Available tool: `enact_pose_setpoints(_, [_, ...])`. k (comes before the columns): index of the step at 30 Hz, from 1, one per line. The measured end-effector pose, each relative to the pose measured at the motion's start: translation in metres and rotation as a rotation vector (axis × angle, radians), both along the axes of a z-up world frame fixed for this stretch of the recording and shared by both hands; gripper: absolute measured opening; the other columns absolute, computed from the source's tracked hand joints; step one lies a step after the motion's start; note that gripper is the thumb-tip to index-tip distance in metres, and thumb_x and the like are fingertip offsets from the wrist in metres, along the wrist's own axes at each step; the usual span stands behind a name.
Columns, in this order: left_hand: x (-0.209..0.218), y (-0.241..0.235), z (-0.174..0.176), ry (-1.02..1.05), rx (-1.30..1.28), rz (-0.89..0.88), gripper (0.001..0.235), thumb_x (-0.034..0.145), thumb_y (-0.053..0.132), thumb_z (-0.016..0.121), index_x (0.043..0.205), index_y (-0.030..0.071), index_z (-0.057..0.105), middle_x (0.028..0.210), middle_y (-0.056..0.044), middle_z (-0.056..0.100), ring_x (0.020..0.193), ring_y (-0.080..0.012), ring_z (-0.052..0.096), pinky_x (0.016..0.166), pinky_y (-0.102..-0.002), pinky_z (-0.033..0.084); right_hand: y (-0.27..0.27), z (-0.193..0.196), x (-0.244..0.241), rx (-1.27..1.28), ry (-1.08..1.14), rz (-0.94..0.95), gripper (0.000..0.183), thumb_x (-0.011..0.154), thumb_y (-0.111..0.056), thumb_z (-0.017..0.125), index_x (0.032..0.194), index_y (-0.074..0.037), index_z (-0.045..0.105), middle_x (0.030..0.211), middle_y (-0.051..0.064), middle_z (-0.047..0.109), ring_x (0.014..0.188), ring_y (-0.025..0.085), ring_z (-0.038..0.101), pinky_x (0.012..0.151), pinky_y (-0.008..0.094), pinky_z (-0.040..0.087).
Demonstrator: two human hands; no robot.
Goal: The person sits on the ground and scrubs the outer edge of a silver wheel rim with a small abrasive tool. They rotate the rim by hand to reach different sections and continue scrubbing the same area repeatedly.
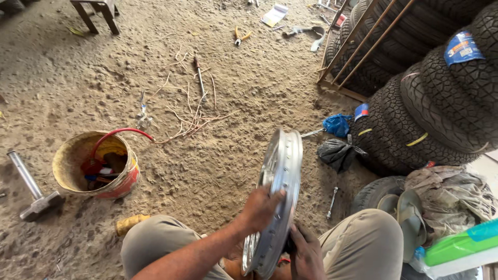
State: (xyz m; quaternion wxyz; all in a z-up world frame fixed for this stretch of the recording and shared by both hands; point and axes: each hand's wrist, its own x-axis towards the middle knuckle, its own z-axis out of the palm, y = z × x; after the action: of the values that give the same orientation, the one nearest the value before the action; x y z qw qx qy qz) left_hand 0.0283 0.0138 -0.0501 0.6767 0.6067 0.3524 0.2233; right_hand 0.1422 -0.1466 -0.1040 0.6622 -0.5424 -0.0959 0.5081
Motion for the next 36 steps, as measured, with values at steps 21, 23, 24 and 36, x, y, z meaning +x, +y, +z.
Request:
enact_pose_setpoints(21, [-0.038,0.013,0.029,0.167,0.382,0.092,0.039,0.088,0.038,0.073,0.101,0.002,0.078,0.108,-0.013,0.07,0.105,-0.0269,0.063,0.092,-0.043,0.051,0.032,0.055,0.052,-0.154,-0.249,0.215,0.025,0.094,-0.01,0.064,0.112,0.005,0.071,0.055,-0.004,0.045,0.042,0.006,0.036,0.037,0.025,0.028])
enact_pose_setpoints(23, [-0.035,0.014,0.024,0.228,0.358,0.077,0.043,0.089,0.042,0.072,0.101,0.001,0.078,0.112,-0.013,0.069,0.108,-0.0281,0.062,0.092,-0.044,0.05,0.032,0.056,0.051,-0.258,-0.429,0.33,0.024,0.093,-0.011,0.066,0.109,0.005,0.076,0.053,-0.002,0.049,0.041,0.007,0.039,0.037,0.027,0.03])
enact_pose_setpoints(24, [-0.034,0.014,0.021,0.201,0.346,0.051,0.045,0.093,0.043,0.068,0.103,0.001,0.078,0.117,-0.014,0.067,0.113,-0.0293,0.058,0.094,-0.044,0.048,0.03,0.057,0.049,-0.239,-0.404,0.332,0.024,0.093,-0.011,0.067,0.109,0.004,0.076,0.054,-0.003,0.048,0.042,0.007,0.039,0.038,0.026,0.03])
enact_pose_setpoints(36, [-0.029,0.007,0.016,-0.083,-0.399,-0.178,0.055,0.095,0.049,0.06,0.125,0.003,0.06,0.108,-0.014,0.065,0.109,-0.0254,0.061,0.095,-0.045,0.054,0.095,0.077,0.058,0.031,-0.363,0.211,0.02,0.098,-0.016,0.064,0.109,0.0,0.066,0.07,0.001,0.057,0.052,0.009,0.05,0.047,0.026,0.043])
